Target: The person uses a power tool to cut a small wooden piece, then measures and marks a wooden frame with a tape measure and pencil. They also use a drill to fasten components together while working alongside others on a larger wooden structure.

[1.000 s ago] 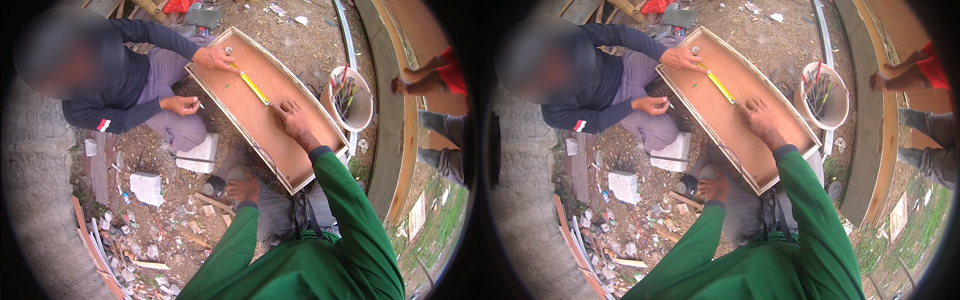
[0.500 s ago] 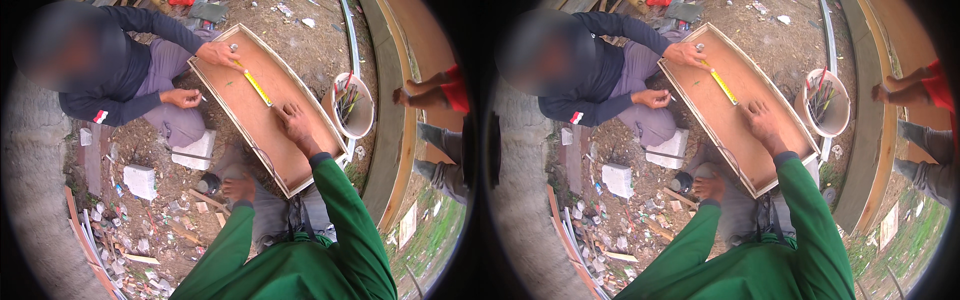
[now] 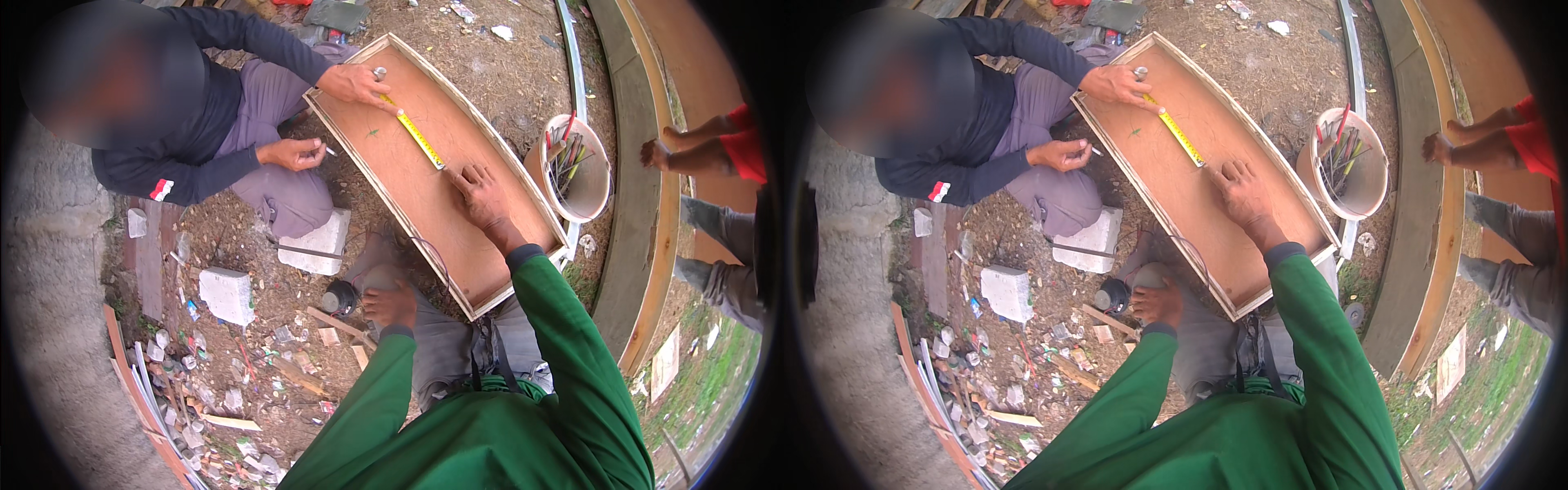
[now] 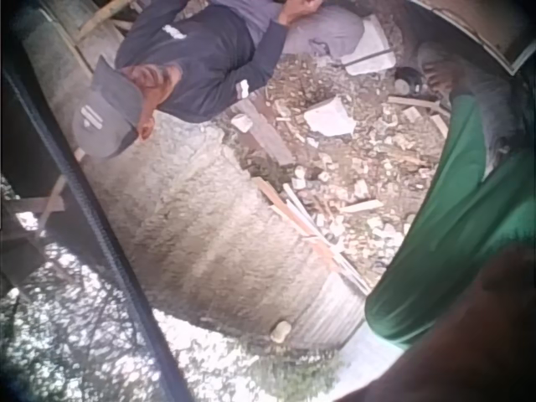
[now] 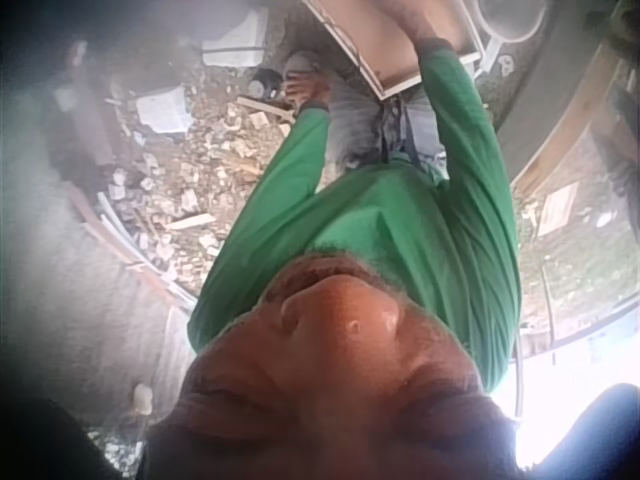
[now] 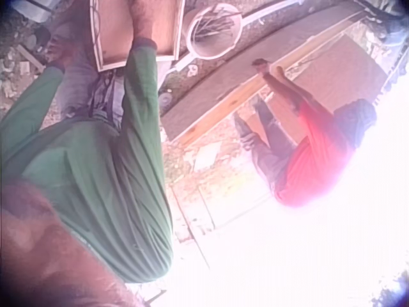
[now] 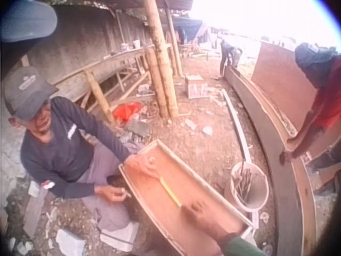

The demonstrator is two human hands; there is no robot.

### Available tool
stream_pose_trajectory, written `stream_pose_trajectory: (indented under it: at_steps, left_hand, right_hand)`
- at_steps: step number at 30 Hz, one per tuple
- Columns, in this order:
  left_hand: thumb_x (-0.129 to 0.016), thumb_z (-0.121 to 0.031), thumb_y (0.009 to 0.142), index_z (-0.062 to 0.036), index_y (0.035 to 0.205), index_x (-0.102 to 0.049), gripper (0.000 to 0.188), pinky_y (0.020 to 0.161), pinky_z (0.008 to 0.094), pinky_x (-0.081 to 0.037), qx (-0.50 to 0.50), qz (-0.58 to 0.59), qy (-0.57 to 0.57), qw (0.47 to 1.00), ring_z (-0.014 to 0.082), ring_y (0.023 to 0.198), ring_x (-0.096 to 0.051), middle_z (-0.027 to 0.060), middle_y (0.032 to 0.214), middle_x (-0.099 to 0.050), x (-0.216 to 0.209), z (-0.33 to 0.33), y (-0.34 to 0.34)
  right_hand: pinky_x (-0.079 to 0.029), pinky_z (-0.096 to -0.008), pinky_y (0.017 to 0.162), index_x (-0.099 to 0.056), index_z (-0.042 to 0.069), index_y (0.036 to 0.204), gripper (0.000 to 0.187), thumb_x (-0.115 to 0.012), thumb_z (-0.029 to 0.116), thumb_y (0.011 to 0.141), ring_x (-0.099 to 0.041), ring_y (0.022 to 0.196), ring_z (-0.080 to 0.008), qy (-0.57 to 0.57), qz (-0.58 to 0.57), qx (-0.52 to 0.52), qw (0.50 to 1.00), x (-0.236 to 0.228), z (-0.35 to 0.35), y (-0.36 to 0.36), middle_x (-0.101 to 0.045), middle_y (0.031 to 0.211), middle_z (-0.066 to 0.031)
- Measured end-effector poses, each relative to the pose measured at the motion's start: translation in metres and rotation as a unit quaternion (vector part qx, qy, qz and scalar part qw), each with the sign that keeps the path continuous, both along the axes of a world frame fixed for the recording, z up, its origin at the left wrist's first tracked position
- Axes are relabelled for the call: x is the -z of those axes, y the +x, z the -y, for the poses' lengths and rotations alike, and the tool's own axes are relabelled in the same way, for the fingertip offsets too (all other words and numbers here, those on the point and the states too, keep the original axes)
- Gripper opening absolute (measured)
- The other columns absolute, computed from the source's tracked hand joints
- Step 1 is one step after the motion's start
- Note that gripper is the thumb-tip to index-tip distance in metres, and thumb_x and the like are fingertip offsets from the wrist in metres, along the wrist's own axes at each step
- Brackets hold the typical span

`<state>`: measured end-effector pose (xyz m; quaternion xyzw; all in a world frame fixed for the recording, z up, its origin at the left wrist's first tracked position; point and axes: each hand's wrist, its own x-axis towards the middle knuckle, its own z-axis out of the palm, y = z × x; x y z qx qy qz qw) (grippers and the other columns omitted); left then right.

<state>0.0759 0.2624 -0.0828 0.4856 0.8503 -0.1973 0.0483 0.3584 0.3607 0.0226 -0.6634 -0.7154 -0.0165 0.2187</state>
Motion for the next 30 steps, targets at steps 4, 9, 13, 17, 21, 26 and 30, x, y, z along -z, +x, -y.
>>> stream_pose_trajectory:
  at_steps: [4, 9, 13, 17, 21, 26, 30]
  left_hand:
    - [-0.056, -0.069, 0.097, 0.0098, 0.141, -0.049, 0.091, 0.100, 0.0521, -0.047, -0.003, 0.002, -0.010, 1.000, 0.0388, 0.113, -0.066, 0.0248, 0.131, -0.059, -0.001, 0.000, -0.001]
    - [-0.054, -0.070, 0.098, 0.0080, 0.136, -0.050, 0.087, 0.102, 0.0554, -0.046, -0.002, 0.014, 0.011, 1.000, 0.0429, 0.117, -0.065, 0.0252, 0.127, -0.059, 0.003, 0.001, -0.002]
    - [-0.054, -0.070, 0.097, 0.0074, 0.135, -0.051, 0.086, 0.103, 0.0563, -0.046, 0.000, 0.012, 0.018, 1.000, 0.0430, 0.117, -0.065, 0.0250, 0.127, -0.059, 0.007, 0.002, -0.003]
    - [-0.054, -0.070, 0.097, 0.0074, 0.135, -0.051, 0.087, 0.103, 0.0567, -0.046, -0.004, 0.011, 0.010, 1.000, 0.0433, 0.118, -0.065, 0.0251, 0.127, -0.059, 0.010, 0.002, -0.004]
    - [-0.054, -0.070, 0.097, 0.0077, 0.136, -0.050, 0.087, 0.104, 0.0571, -0.046, -0.004, 0.009, 0.005, 1.000, 0.0435, 0.118, -0.065, 0.0258, 0.128, -0.059, 0.013, 0.002, -0.004]
    - [-0.054, -0.070, 0.097, 0.0079, 0.138, -0.049, 0.089, 0.103, 0.0566, -0.047, -0.001, -0.002, 0.008, 1.000, 0.0431, 0.119, -0.065, 0.0268, 0.131, -0.058, 0.011, 0.000, -0.003]
    - [-0.054, -0.071, 0.096, 0.0079, 0.138, -0.048, 0.089, 0.102, 0.0558, -0.047, -0.004, 0.016, 0.013, 1.000, 0.0427, 0.120, -0.065, 0.0266, 0.131, -0.057, 0.005, 0.000, -0.002]
  right_hand:
    - [-0.053, -0.0435, 0.101, -0.072, 0.011, 0.131, 0.045, -0.075, 0.017, 0.086, -0.064, 0.110, -0.0313, -0.001, -0.008, -0.002, 1.000, 0.001, -0.001, 0.000, -0.064, 0.107, -0.0108]
    - [-0.053, -0.0436, 0.101, -0.072, 0.012, 0.131, 0.044, -0.075, 0.017, 0.087, -0.065, 0.109, -0.0311, 0.009, -0.002, -0.001, 1.000, 0.004, -0.001, 0.001, -0.064, 0.107, -0.0107]
    - [-0.053, -0.0433, 0.102, -0.072, 0.012, 0.132, 0.046, -0.075, 0.016, 0.086, -0.065, 0.111, -0.0312, 0.000, 0.002, 0.005, 1.000, 0.003, -0.001, 0.000, -0.065, 0.108, -0.0105]
    - [-0.053, -0.0432, 0.103, -0.072, 0.012, 0.132, 0.047, -0.076, 0.016, 0.085, -0.065, 0.113, -0.0314, -0.006, -0.001, 0.007, 1.000, 0.002, 0.000, 0.000, -0.065, 0.110, -0.0104]
    - [-0.053, -0.0435, 0.104, -0.072, 0.012, 0.133, 0.048, -0.076, 0.016, 0.085, -0.065, 0.115, -0.0313, -0.006, -0.010, 0.003, 1.000, 0.000, 0.000, 0.000, -0.066, 0.111, -0.0105]
    - [-0.055, -0.0440, 0.097, -0.072, 0.012, 0.137, 0.048, -0.074, 0.013, 0.089, -0.064, 0.105, -0.0320, 0.022, -0.007, -0.007, 1.000, -0.001, -0.001, 0.001, -0.063, 0.105, -0.0118]
    - [-0.055, -0.0438, 0.098, -0.072, 0.012, 0.137, 0.049, -0.074, 0.013, 0.088, -0.064, 0.108, -0.0323, 0.032, -0.012, -0.007, 0.999, -0.001, 0.000, 0.001, -0.064, 0.108, -0.0121]
